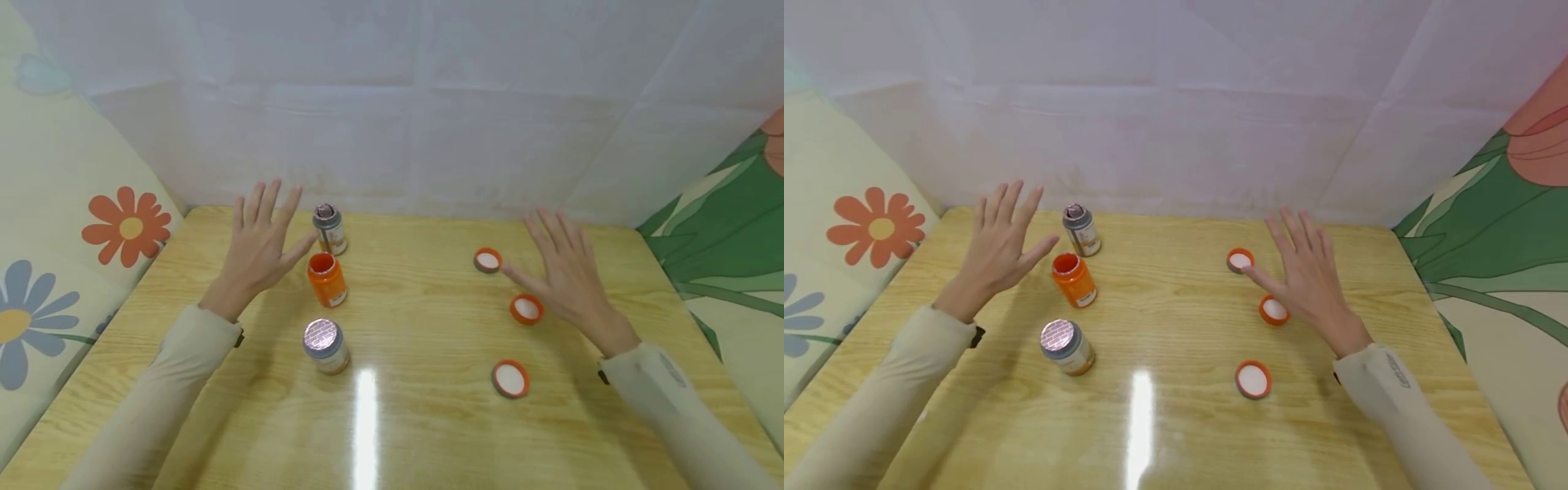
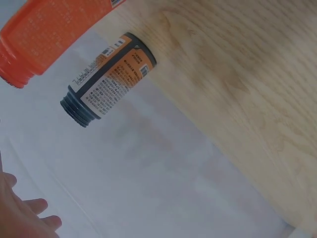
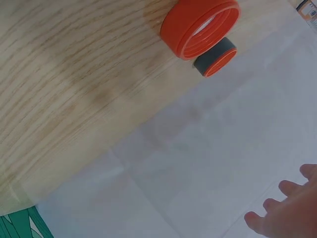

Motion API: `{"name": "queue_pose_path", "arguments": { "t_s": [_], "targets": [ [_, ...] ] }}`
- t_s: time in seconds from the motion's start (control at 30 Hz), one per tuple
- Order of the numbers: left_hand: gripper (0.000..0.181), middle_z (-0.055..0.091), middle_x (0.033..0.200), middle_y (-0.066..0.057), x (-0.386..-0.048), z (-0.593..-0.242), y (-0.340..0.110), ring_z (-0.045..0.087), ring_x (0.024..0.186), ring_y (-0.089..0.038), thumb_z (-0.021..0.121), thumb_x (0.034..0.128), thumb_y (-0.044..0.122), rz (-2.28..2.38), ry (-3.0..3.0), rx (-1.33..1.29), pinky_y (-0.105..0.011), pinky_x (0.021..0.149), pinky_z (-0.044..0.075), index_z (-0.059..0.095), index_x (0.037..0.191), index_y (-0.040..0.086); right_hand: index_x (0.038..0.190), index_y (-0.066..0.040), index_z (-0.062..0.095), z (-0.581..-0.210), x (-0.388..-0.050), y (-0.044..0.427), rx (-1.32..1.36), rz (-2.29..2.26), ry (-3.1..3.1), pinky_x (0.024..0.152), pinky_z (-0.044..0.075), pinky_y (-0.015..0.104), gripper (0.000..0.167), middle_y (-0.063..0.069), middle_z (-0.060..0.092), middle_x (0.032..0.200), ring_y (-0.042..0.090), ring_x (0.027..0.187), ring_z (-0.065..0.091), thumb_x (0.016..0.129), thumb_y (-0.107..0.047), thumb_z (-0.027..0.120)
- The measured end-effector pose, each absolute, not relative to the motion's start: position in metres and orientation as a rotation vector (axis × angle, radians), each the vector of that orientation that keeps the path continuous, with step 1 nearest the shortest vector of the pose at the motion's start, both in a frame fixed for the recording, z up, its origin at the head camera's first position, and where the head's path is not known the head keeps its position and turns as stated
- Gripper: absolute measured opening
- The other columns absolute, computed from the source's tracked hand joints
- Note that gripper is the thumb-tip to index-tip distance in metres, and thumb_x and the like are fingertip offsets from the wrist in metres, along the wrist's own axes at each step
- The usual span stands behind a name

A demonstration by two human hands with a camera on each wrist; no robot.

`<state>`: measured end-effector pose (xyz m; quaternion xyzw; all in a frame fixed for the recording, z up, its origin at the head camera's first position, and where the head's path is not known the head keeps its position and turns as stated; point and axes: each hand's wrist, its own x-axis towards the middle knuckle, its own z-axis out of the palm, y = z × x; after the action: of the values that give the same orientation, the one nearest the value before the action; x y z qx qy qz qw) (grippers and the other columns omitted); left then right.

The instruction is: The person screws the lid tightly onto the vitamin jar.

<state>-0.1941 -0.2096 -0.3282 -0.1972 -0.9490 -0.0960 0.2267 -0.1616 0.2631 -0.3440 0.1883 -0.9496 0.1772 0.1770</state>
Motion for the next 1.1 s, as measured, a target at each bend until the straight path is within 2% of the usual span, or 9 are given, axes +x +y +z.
{"name": "queue_pose_path", "arguments": {
  "t_s": [0.17,0.33,0.57,0.67,0.87,1.1],
  "targets": [
    [0.078,0.021,0.161,-0.025,-0.19,-0.333,-0.214,0.017,0.149,-0.047,0.036,0.0974,0.065,-0.3,-2.581,-0.567,-0.068,0.121,0.008,0.024,0.158,0.017,0.157,-0.015,0.028,-0.345,-0.155,0.261,0.582,0.51,-2.654,0.116,0.014,0.07,0.086,0.015,0.022,0.164,0.045,0.15,0.015,0.091,-0.06,0.059],
    [0.075,0.024,0.159,-0.027,-0.186,-0.337,-0.219,0.019,0.148,-0.047,0.048,0.096,0.053,-0.325,-2.541,-0.594,-0.068,0.121,0.011,0.027,0.156,0.014,0.156,-0.013,0.03,-0.348,-0.15,0.26,0.605,0.523,-2.643,0.115,0.017,0.07,0.086,0.016,0.025,0.163,0.046,0.149,0.018,0.09,-0.058,0.062],
    [0.08,0.031,0.154,-0.03,-0.177,-0.344,-0.222,0.028,0.141,-0.049,0.027,0.0989,0.067,-0.333,-2.469,-0.655,-0.071,0.115,0.019,0.033,0.152,0.007,0.155,-0.011,0.032,-0.354,-0.141,0.264,0.598,0.539,-2.703,0.114,0.017,0.072,0.087,0.012,0.023,0.165,0.042,0.152,0.014,0.087,-0.051,0.068],
    [0.079,0.034,0.151,-0.031,-0.173,-0.346,-0.225,0.03,0.139,-0.05,0.028,0.0996,0.065,-0.334,-2.446,-0.667,-0.071,0.114,0.021,0.034,0.15,0.004,0.155,-0.01,0.032,-0.357,-0.138,0.265,0.604,0.532,-2.726,0.114,0.017,0.073,0.087,0.014,0.023,0.165,0.041,0.152,0.013,0.088,-0.052,0.068],
    [0.08,0.033,0.153,-0.029,-0.167,-0.35,-0.228,0.029,0.141,-0.049,0.029,0.0991,0.066,-0.376,-2.452,-0.664,-0.068,0.117,0.019,0.032,0.153,0.007,0.155,-0.011,0.03,-0.361,-0.133,0.266,0.632,0.552,-2.745,0.115,0.015,0.074,0.087,0.015,0.023,0.164,0.044,0.151,0.015,0.088,-0.052,0.068],
    [0.075,0.039,0.146,-0.032,-0.161,-0.354,-0.228,0.035,0.135,-0.049,0.034,0.101,0.06,-0.401,-2.398,-0.699,-0.071,0.111,0.024,0.035,0.149,0.002,0.155,-0.015,0.033,-0.365,-0.129,0.263,0.696,0.589,-2.71,0.113,0.017,0.073,0.084,0.016,0.028,0.162,0.045,0.149,0.02,0.089,-0.051,0.068]
  ]
}}
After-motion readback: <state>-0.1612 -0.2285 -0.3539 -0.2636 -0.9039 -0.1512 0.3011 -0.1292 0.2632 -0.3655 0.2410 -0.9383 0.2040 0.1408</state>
